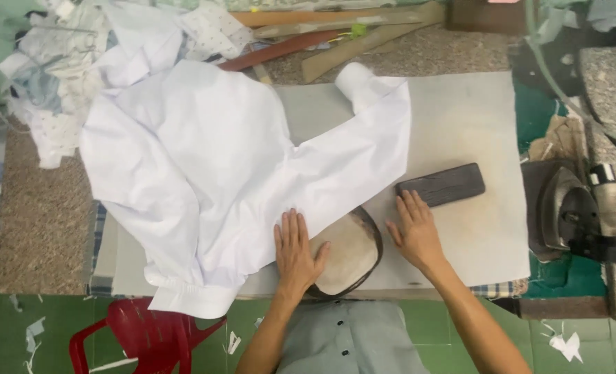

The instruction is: The person irons a white shirt on a table using a steam iron and a rectangular pressing block. They repeatedly smooth the fabric with their hands and the block while moving the iron over different sections of the shirt.

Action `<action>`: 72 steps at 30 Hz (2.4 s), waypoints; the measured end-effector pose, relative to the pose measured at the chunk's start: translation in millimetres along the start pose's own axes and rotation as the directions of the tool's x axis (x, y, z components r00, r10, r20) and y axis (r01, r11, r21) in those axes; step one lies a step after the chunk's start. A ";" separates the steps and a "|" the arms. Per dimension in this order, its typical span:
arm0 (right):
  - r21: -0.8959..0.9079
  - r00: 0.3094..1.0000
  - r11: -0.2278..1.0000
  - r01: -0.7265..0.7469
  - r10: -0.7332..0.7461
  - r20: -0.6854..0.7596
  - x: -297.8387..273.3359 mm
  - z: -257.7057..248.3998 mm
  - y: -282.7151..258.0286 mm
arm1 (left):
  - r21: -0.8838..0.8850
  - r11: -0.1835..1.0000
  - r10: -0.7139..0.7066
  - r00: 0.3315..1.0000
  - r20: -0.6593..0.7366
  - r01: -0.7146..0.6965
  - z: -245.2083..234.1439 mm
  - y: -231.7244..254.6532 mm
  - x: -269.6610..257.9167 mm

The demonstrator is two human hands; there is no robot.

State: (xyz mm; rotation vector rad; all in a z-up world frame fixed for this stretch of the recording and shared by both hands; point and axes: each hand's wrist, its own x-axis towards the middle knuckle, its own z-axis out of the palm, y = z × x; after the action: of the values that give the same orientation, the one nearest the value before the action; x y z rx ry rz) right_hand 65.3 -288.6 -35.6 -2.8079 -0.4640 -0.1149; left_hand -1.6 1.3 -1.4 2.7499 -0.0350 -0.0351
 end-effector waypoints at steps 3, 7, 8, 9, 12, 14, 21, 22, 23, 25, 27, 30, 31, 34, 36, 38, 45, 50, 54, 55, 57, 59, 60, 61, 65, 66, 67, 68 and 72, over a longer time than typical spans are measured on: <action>0.048 0.968 0.995 -0.089 0.098 -0.230 -26.9 -35.6 67.3 | 0.117 0.993 -0.011 1.000 -0.007 0.012 8.6 2.7 -7.1; -0.096 0.917 0.988 -0.120 0.074 -0.392 -53.1 -101.2 177.0 | 0.238 0.969 0.085 0.992 -0.097 -0.060 2.3 46.3 5.9; -0.189 0.906 0.944 -0.270 0.183 -0.380 -57.9 -117.1 199.3 | 0.223 0.972 0.099 0.990 -0.099 -0.075 5.4 56.4 10.8; -0.279 0.882 0.874 -0.398 0.282 -0.377 -59.0 -132.3 221.8 | 0.208 0.975 0.102 0.989 -0.105 -0.078 8.3 66.2 14.2; -0.381 0.812 0.726 -0.572 0.566 -0.140 -79.0 -122.9 314.9 | 0.230 0.971 0.092 0.992 -0.082 -0.071 24.2 81.9 22.3; -0.196 0.745 0.740 -0.643 0.664 0.061 -69.1 -127.0 347.5 | 0.250 0.965 0.097 0.992 -0.080 -0.074 24.5 99.3 20.6; 0.232 0.518 0.463 -0.855 0.776 0.360 -47.1 -143.2 345.6 | 0.199 0.942 0.294 0.949 -0.111 -0.269 14.8 97.3 9.6; 0.235 0.524 0.469 -0.851 0.767 0.369 -50.5 -147.8 325.4 | 0.208 0.944 0.284 0.953 -0.110 -0.257 3.7 80.1 16.6; 0.192 0.542 0.507 -0.841 0.782 0.308 -53.1 -156.8 308.0 | 0.119 0.964 0.256 0.949 -0.182 -0.237 -5.4 65.4 24.3; 0.146 0.556 0.537 -0.831 0.792 0.252 -63.3 -170.1 278.0 | 0.028 0.975 0.220 0.944 -0.244 -0.220 -19.3 42.8 38.3; -0.194 0.612 0.648 -0.737 0.761 0.215 -78.4 -181.6 253.7 | 0.059 0.965 0.263 0.955 -0.134 -0.257 -26.6 29.4 54.4; -0.093 0.462 0.536 -0.839 0.793 0.398 -51.7 -221.6 135.7 | 0.186 0.913 0.362 0.931 0.044 -0.364 -7.6 24.1 59.6; -0.097 0.451 0.524 -0.846 0.801 0.393 -52.8 -213.6 116.3 | 0.179 0.909 0.374 0.926 0.049 -0.376 -6.1 27.4 59.8; -0.172 0.427 0.584 -0.793 0.734 0.528 -54.0 -183.9 69.7 | 0.180 0.896 0.395 0.914 0.089 -0.405 3.4 31.5 62.8; -0.198 0.552 0.736 -0.648 0.632 0.544 -58.9 -156.1 52.0 | 0.241 0.905 0.326 0.935 0.138 -0.351 17.7 26.1 65.4; -0.226 0.556 0.745 -0.627 0.632 0.540 -58.7 -140.2 33.1 | 0.115 0.945 0.280 0.939 0.198 -0.306 7.0 31.4 68.3; -0.226 0.588 0.765 -0.603 0.617 0.523 -47.0 -125.7 4.0 | -0.021 0.978 0.209 0.961 0.183 -0.209 5.8 11.0 63.0; -0.080 0.541 0.700 -0.710 0.614 0.575 -35.6 -136.8 1.4 | 0.007 0.999 0.043 0.973 0.226 -0.045 -27.6 -38.7 40.7; -0.059 0.525 0.659 -0.750 0.647 0.553 -30.1 -157.2 -26.1 | 0.059 0.996 0.072 0.993 -0.095 -0.066 -30.7 -92.1 11.5; -0.062 0.525 0.660 -0.749 0.648 0.552 -19.4 -173.5 -47.2 | 0.056 0.996 0.071 0.993 -0.096 -0.065 -36.6 -92.0 10.5; -0.061 0.544 0.662 -0.747 0.663 0.515 -1.0 -205.3 -89.0 | -0.062 0.986 0.145 0.984 -0.107 -0.152 -47.1 -91.2 8.2; -0.105 0.597 0.737 -0.668 0.614 0.517 15.7 -205.8 -113.5 | -0.111 0.977 0.174 0.982 -0.073 -0.182 -44.1 -77.2 16.8; -0.145 0.648 0.807 -0.573 0.554 0.523 23.6 -206.3 -125.2 | -0.157 0.966 0.200 0.979 -0.046 -0.205 -42.3 -69.4 20.9; -0.149 0.643 0.803 -0.577 0.559 0.523 37.8 -200.5 -137.9 | -0.161 0.965 0.203 0.978 -0.041 -0.207 -39.1 -60.9 23.6; -0.124 0.725 0.907 -0.402 0.399 0.561 91.3 -165.8 -174.5 | -0.222 0.950 0.210 0.975 -0.067 -0.220 -22.5 -39.2 29.8; -0.103 0.737 0.925 -0.366 0.356 0.574 103.4 -154.7 -179.6 | -0.208 0.950 0.213 0.969 -0.123 -0.235 -16.7 -36.1 29.7; -0.106 0.734 0.922 -0.374 0.363 0.573 111.7 -150.5 -186.8 | -0.211 0.947 0.220 0.968 -0.119 -0.241 -16.6 -35.4 29.7; -0.087 0.738 0.927 -0.364 0.344 0.580 120.4 -145.8 -193.6 | -0.189 0.955 0.209 0.971 -0.119 -0.229 -16.1 -34.8 30.2; -0.072 0.720 0.921 -0.383 0.346 0.601 134.4 -124.4 -202.9 | -0.123 0.975 0.177 0.981 -0.086 -0.186 -7.5 -35.3 28.4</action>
State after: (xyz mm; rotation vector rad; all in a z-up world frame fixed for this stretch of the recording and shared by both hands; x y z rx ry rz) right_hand 122.3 -101.2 155.2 -2.7587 -0.0153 0.8958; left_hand 27.7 35.9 -8.5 2.6038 -0.2546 0.1112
